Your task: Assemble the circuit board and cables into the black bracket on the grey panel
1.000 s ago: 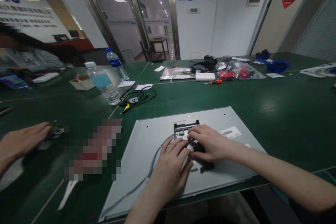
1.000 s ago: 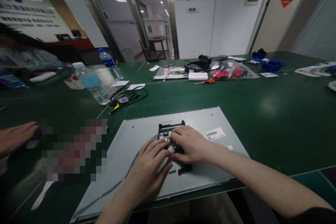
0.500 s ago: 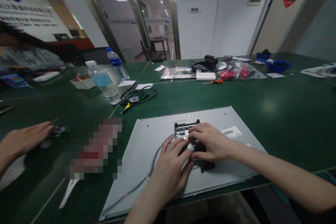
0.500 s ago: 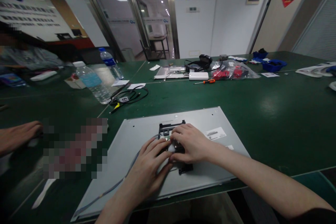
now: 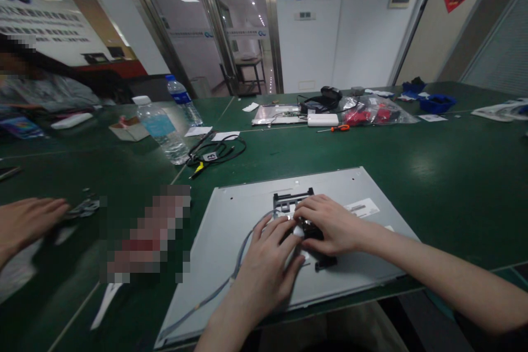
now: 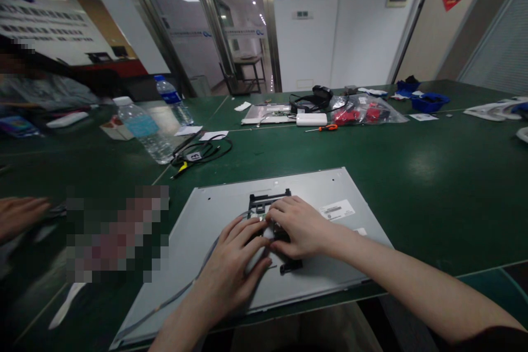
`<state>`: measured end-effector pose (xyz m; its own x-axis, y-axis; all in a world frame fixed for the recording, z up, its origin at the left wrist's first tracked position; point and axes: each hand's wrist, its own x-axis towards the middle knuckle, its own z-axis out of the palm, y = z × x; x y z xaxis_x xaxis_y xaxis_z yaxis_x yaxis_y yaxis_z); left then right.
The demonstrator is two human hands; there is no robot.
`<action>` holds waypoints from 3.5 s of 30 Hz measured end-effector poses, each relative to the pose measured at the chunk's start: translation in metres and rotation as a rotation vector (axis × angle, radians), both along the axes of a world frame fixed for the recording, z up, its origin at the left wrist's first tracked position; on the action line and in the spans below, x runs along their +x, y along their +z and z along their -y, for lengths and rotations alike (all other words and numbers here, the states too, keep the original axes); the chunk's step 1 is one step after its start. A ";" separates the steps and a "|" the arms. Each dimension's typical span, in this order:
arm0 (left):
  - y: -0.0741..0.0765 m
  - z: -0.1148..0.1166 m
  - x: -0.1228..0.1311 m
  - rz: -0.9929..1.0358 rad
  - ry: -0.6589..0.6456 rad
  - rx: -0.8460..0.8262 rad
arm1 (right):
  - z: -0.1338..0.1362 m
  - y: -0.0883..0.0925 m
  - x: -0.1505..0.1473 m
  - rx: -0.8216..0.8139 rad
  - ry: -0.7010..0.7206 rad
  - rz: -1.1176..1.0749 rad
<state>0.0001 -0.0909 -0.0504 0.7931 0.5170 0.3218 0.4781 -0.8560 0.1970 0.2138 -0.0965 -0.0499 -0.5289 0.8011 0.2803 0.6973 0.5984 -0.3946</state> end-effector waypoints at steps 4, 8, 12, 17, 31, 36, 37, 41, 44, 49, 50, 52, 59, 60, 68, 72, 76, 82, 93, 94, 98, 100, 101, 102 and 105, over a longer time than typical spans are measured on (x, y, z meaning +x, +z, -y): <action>0.003 0.001 0.000 0.012 -0.008 -0.011 | 0.000 -0.001 0.001 0.004 0.015 -0.005; 0.005 0.003 -0.001 0.003 0.001 -0.037 | 0.000 -0.001 0.001 0.008 0.026 0.004; 0.006 0.003 -0.001 -0.010 0.015 -0.057 | 0.001 0.000 0.001 0.007 0.030 0.010; 0.005 0.003 -0.001 -0.022 0.014 -0.053 | 0.001 0.001 0.001 0.018 0.021 0.008; 0.005 0.002 -0.001 -0.046 0.014 -0.056 | 0.000 -0.002 0.000 0.016 0.007 0.018; 0.003 0.002 -0.001 -0.044 0.013 -0.057 | -0.001 -0.004 0.000 0.022 0.015 0.019; 0.003 0.002 -0.001 -0.044 0.013 -0.057 | -0.001 -0.004 0.000 0.023 0.017 0.017; 0.003 0.002 -0.001 -0.044 0.011 -0.063 | -0.001 -0.004 0.001 0.023 0.021 0.007; 0.004 0.003 -0.001 -0.035 0.018 -0.075 | 0.000 -0.003 0.001 0.024 0.025 0.008; 0.005 0.003 0.000 -0.023 0.020 -0.078 | 0.000 -0.003 0.001 0.030 0.031 0.009; 0.005 0.003 0.000 -0.021 0.017 -0.077 | 0.000 -0.003 0.001 0.028 0.031 0.008; 0.006 0.002 0.000 -0.015 0.013 -0.074 | 0.000 -0.002 0.001 0.026 0.028 0.009; 0.005 0.002 -0.001 -0.040 0.015 -0.071 | 0.001 -0.001 -0.001 0.032 0.015 0.003; 0.005 0.003 -0.002 -0.043 0.013 -0.070 | 0.001 0.000 -0.001 0.031 0.011 0.001; 0.005 0.003 -0.001 -0.042 0.009 -0.064 | -0.001 -0.002 -0.002 0.009 -0.008 -0.001; 0.004 0.003 -0.001 -0.034 0.012 -0.064 | -0.001 -0.003 -0.001 0.016 0.002 0.003; 0.006 0.004 -0.001 -0.027 0.012 -0.069 | -0.001 -0.003 -0.001 0.023 0.006 -0.007; 0.007 0.004 -0.001 -0.029 0.011 -0.064 | 0.000 -0.003 -0.001 0.006 0.013 -0.014; 0.006 0.004 -0.001 -0.044 0.024 -0.063 | -0.001 -0.004 0.000 0.017 0.037 -0.012; 0.005 0.004 -0.001 -0.041 0.024 -0.064 | 0.000 -0.004 0.000 0.017 0.038 -0.013; 0.006 0.004 0.000 -0.035 0.022 -0.069 | 0.002 -0.001 0.000 0.004 0.046 -0.023; 0.007 0.004 0.000 -0.036 0.017 -0.066 | 0.002 0.001 0.000 0.000 0.048 -0.032; 0.007 0.003 0.000 -0.036 0.016 -0.063 | 0.002 0.002 0.000 0.000 0.046 -0.038; 0.007 0.003 0.000 -0.036 0.014 -0.061 | 0.002 0.002 0.000 -0.001 0.039 -0.044; 0.008 0.003 0.000 -0.025 0.021 -0.053 | 0.001 0.001 0.000 -0.005 0.007 -0.051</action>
